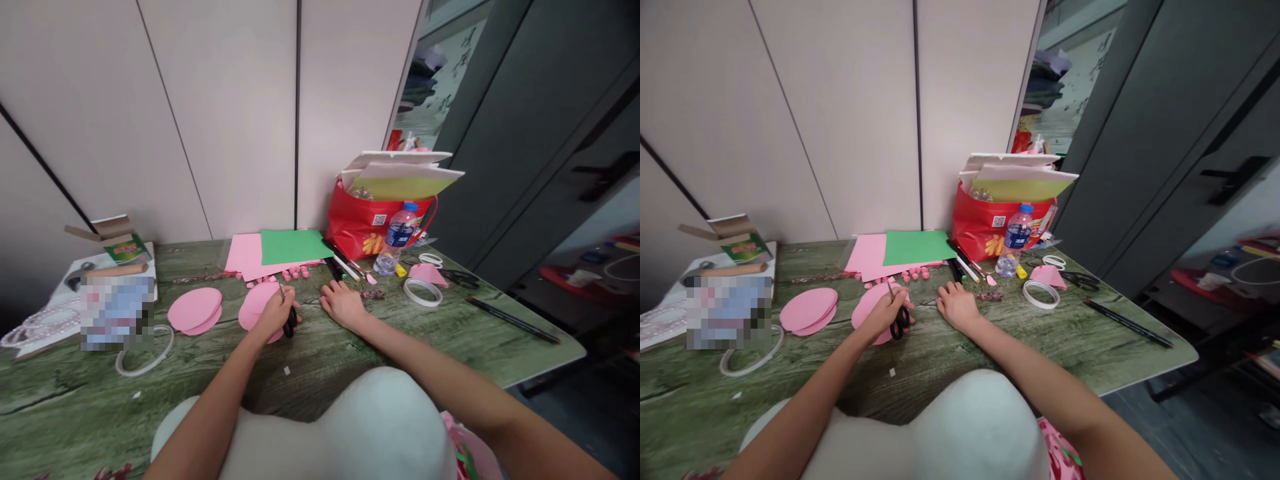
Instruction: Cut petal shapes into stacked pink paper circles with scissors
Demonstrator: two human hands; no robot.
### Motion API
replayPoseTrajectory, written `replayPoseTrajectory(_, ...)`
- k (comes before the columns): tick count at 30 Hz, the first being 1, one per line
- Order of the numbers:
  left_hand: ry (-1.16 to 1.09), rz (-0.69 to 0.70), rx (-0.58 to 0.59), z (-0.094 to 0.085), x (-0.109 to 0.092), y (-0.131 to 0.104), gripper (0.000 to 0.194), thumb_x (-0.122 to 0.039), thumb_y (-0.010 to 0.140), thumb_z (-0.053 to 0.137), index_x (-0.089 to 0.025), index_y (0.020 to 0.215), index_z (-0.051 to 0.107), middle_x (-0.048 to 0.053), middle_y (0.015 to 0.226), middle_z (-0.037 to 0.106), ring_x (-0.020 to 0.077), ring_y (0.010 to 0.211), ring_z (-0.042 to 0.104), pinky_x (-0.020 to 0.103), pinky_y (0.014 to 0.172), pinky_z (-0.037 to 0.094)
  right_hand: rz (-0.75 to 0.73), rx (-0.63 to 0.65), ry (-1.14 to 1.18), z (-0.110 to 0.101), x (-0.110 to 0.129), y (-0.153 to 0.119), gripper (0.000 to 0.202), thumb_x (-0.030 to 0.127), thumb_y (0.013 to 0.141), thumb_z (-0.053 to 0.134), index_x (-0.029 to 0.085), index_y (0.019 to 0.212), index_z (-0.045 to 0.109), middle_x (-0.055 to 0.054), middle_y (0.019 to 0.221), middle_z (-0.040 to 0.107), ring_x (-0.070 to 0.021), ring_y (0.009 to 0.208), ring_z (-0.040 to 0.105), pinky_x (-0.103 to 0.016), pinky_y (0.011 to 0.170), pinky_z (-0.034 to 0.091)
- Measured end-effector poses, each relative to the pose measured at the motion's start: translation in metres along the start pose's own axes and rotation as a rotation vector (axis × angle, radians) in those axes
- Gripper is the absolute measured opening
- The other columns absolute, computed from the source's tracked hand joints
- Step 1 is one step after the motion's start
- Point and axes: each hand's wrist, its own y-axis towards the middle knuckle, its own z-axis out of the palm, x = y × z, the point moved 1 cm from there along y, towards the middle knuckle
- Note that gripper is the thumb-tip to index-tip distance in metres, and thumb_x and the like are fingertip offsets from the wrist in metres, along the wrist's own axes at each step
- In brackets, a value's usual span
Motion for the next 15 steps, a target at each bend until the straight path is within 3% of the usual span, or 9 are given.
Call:
replayPoseTrajectory(10,-0.006,0.009,0.007,0.000,-0.001,-0.001,0.020,-0.034,0.086,0.037,-0.019,0.098,0.042,0.007,0.088,0.062,0.0115,0.047,0.058,0.021,0.035,0.044,0.151,0.072,0.054,0.008,-0.014,-0.022,0.033,0.028,0.089,0.033,0.011,0.084,0.061,-0.017,0.080,0.066,-0.0233,0.071,0.064,-0.030,0.062,0.044)
replayPoseTrajectory(15,0.005,0.016,0.008,-0.001,-0.002,-0.001,0.020,-0.037,0.085,0.038,-0.019,0.092,0.043,0.007,0.088,0.063,0.0118,0.047,0.059,0.019,0.034,0.043,0.273,0.007,0.231,0.016,-0.035,-0.026,0.028,0.033,0.086,0.046,0.011,0.080,0.061,-0.009,0.079,0.065,-0.0178,0.073,0.062,-0.032,0.068,0.047)
